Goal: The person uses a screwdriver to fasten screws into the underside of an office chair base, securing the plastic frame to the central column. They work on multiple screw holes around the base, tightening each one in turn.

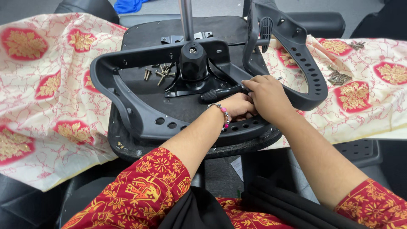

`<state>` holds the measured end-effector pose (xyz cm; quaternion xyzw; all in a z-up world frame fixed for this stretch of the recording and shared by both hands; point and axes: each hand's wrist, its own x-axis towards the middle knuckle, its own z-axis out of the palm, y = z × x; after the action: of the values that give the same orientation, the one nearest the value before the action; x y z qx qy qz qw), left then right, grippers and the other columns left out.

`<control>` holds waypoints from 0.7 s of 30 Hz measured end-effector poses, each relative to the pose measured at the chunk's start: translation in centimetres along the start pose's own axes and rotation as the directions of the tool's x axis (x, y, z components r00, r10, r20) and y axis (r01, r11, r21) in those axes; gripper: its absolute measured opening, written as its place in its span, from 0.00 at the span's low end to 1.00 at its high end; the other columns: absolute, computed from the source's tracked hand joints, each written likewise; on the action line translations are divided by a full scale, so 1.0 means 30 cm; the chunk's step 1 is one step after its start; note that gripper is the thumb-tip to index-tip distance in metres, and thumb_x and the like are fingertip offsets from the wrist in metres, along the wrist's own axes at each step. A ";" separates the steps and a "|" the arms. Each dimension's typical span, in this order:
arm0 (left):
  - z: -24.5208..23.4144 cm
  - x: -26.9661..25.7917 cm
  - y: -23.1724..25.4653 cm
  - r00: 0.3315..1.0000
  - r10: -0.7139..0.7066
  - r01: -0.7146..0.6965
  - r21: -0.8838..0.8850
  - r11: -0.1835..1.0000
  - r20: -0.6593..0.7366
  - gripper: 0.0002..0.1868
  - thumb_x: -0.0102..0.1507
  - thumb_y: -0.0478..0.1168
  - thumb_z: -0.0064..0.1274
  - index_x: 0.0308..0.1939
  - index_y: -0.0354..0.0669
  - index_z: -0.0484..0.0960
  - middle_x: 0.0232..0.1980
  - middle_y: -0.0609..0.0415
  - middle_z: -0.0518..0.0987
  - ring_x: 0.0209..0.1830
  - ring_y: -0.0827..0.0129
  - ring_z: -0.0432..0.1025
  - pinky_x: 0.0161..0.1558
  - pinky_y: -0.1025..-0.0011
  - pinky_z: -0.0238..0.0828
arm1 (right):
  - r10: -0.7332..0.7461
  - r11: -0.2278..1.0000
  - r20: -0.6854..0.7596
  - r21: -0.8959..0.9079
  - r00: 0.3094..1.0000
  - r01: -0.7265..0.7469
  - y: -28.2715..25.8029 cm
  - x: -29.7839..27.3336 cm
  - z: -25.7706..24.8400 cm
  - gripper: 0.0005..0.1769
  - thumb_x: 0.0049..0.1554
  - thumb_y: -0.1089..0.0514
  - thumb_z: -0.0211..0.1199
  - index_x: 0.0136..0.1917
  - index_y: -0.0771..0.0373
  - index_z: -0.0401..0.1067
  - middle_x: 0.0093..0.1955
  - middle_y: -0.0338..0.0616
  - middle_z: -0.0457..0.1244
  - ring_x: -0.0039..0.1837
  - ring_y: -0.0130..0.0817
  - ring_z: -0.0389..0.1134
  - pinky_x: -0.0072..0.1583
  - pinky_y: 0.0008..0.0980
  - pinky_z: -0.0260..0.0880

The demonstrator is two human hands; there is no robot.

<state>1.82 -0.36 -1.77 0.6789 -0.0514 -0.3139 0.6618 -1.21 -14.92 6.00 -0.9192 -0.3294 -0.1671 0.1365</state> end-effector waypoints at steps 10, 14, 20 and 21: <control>0.014 -0.022 0.011 0.999 0.010 -0.008 0.044 0.999 -0.035 0.05 0.54 0.30 0.59 0.33 0.33 0.83 0.22 0.54 0.75 0.17 0.74 0.67 0.18 0.75 0.61 | 0.012 0.999 -0.068 0.040 0.998 -0.010 -0.016 0.008 0.010 0.07 0.55 0.62 0.64 0.48 0.64 0.78 0.49 0.48 0.66 0.58 0.50 0.65 0.62 0.44 0.64; 0.012 0.001 -0.006 1.000 -0.006 0.007 0.046 0.999 -0.016 0.04 0.54 0.31 0.59 0.33 0.35 0.84 0.23 0.55 0.75 0.17 0.75 0.66 0.18 0.77 0.61 | 0.051 0.993 -0.107 0.109 0.993 -0.039 -0.012 -0.008 0.019 0.06 0.57 0.63 0.63 0.48 0.65 0.76 0.49 0.51 0.65 0.56 0.53 0.65 0.57 0.48 0.64; 0.012 -0.024 0.014 0.999 -0.015 0.013 0.041 0.999 0.037 0.06 0.57 0.37 0.62 0.34 0.37 0.86 0.24 0.60 0.75 0.17 0.81 0.64 0.18 0.79 0.58 | 0.194 0.955 -0.288 0.273 0.938 -0.113 -0.037 -0.016 0.001 0.07 0.61 0.70 0.60 0.54 0.70 0.71 0.54 0.55 0.62 0.57 0.56 0.65 0.58 0.47 0.65; 0.014 -0.027 0.020 0.999 -0.024 0.022 0.038 0.999 0.040 0.06 0.57 0.37 0.62 0.35 0.37 0.85 0.25 0.61 0.75 0.18 0.82 0.64 0.18 0.80 0.58 | 0.208 0.948 -0.320 0.299 0.924 -0.110 -0.038 -0.022 -0.002 0.08 0.62 0.71 0.59 0.55 0.70 0.69 0.55 0.56 0.61 0.57 0.56 0.65 0.58 0.47 0.65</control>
<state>1.17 -0.40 -0.89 0.6853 -0.0628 -0.3341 0.6440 -2.45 -14.47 5.95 -0.8710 -0.2436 -0.2677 0.3322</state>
